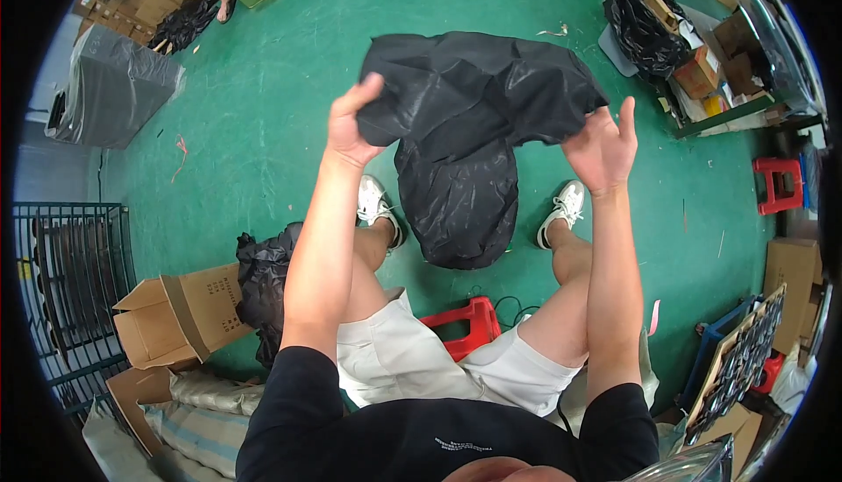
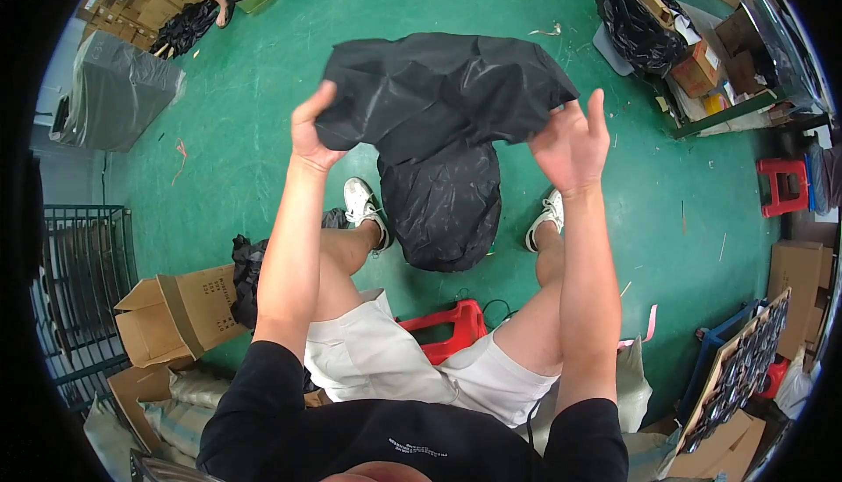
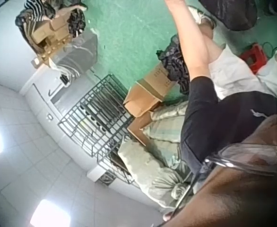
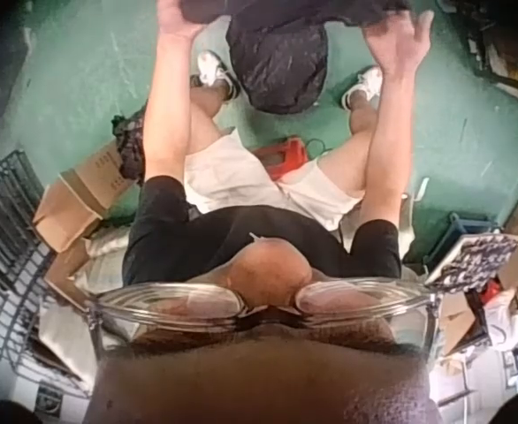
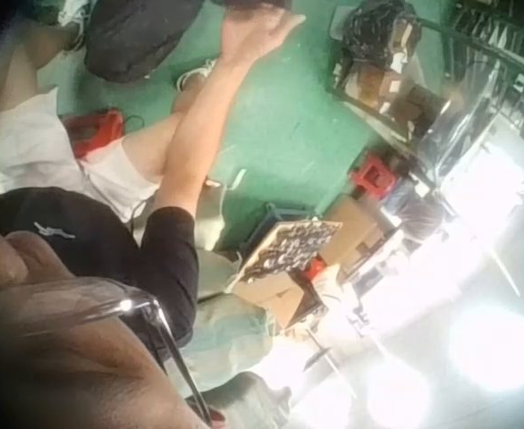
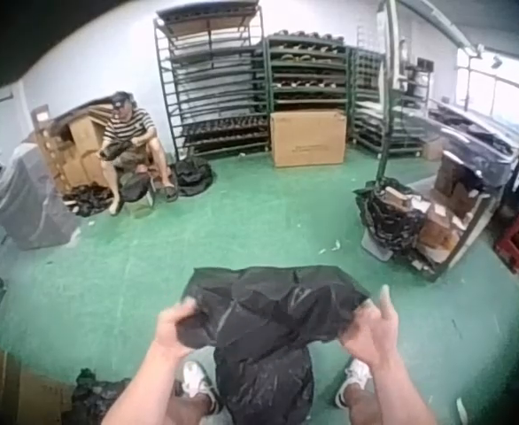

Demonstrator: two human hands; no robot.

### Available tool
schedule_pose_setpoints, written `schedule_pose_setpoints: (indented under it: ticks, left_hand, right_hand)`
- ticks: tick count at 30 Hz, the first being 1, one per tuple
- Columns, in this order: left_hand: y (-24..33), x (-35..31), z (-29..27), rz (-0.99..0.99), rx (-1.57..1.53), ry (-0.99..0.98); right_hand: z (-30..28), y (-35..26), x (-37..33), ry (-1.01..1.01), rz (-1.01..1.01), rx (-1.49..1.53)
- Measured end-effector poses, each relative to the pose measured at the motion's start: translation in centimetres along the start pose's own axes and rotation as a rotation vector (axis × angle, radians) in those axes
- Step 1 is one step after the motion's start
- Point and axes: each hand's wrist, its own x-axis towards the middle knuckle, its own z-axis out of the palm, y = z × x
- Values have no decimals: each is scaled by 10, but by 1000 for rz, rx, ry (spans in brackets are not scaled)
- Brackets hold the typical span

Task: Inspecting and smoothing out individual black fabric covers or bags.

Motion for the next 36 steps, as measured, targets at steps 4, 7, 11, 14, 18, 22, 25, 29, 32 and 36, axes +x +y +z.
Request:
schedule_pose_setpoints:
  ticks: [4, 7, 11, 14, 18, 22, 25, 29, 32, 36]
  left_hand:
    - [-9, 4, 11, 7, -22, -20]
    - [-15, 7, 17, 30, -72, 66]
    - [-17, 14, 3, -6, -48, 27]
    - [-17, 21, -11, 25, -165, 45]
    - [-12, 19, -14, 27, -300, -64]
    - [-19, 17, -7, 7, -311, -105]
    - [-22, 17, 5, -16, -343, -119]
    - [-28, 13, 24, -27, -226, 80]
    - [-43, 18, 22, 14, 143, 61]
    - [-42, 21, 10, -63, 159, 69]
  right_hand:
    - [38, 27, 11, 354, -106, -245]
    - [29, 25, 9, 298, -153, -242]
    - [17, 25, 17, 705, 105, -377]
    - [-35, 8, 2, 533, 16, -113]
    - [12, 17, 21, 479, -83, -163]
    - [-5, 36, 22, 524, 57, -412]
    - [-28, 37, 21, 523, -21, -581]
    - [-10, 35, 29, 596, -176, -277]
    - [12, 54, 33, 630, -14, -365]
    - [-10, 52, 35, 730, -88, -482]
